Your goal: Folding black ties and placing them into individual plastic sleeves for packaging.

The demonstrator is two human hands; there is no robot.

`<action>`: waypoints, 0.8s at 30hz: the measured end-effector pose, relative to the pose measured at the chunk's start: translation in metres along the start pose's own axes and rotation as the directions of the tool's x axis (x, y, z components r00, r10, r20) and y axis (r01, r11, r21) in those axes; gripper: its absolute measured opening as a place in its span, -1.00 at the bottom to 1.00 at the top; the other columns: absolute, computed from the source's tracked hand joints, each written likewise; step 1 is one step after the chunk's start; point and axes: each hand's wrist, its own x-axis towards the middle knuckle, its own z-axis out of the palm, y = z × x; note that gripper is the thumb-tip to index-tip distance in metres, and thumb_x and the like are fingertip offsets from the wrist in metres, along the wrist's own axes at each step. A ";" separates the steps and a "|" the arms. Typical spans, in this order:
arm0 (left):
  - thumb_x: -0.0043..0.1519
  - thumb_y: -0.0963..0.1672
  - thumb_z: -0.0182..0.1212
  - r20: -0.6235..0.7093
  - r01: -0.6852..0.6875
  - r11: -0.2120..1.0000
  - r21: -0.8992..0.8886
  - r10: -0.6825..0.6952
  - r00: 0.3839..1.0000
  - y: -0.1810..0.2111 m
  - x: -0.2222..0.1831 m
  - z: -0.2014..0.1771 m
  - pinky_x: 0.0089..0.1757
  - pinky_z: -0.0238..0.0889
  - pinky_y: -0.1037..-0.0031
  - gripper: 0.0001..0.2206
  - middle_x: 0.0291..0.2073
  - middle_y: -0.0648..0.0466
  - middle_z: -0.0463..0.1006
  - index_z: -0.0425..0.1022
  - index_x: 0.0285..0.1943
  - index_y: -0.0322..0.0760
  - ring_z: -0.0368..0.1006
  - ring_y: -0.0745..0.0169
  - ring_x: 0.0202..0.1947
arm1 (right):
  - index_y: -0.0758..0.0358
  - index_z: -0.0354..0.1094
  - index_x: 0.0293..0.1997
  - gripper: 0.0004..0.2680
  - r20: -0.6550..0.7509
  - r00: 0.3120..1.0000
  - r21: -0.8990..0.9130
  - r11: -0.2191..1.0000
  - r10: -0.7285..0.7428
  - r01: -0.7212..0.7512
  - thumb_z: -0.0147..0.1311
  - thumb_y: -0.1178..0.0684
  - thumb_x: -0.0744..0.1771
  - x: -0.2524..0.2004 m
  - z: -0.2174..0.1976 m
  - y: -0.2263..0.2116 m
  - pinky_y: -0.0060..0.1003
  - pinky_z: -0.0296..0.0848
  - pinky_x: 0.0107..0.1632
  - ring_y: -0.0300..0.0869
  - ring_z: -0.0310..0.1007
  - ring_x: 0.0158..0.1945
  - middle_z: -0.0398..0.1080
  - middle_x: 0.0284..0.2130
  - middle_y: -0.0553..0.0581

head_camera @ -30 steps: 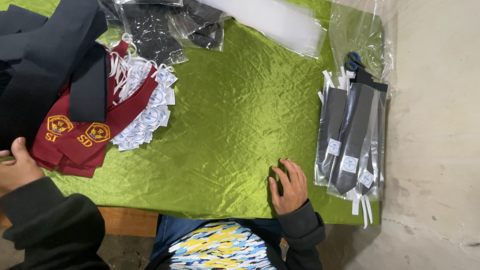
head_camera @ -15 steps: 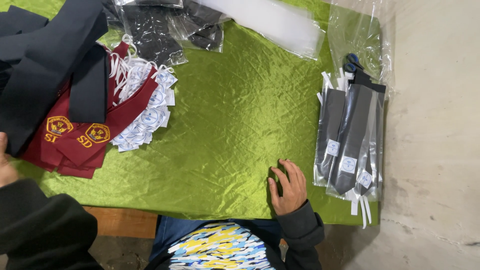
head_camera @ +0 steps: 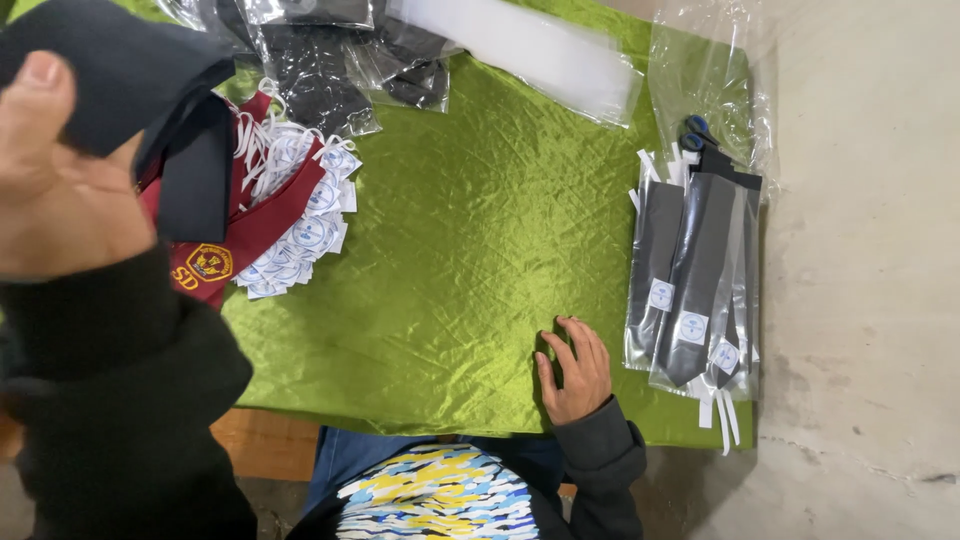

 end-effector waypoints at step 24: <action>0.23 -0.24 0.34 0.257 0.685 0.716 0.134 -0.692 0.674 -0.074 -0.346 0.098 -0.25 0.33 0.36 -0.78 -0.25 0.00 0.51 0.40 -0.02 -0.27 0.41 0.22 -0.28 | 0.55 0.35 0.17 -0.68 0.676 0.715 0.697 -0.470 0.178 -0.542 0.05 0.03 0.40 0.141 -0.005 -0.039 0.05 0.61 0.01 0.20 0.57 0.00 0.50 0.02 0.46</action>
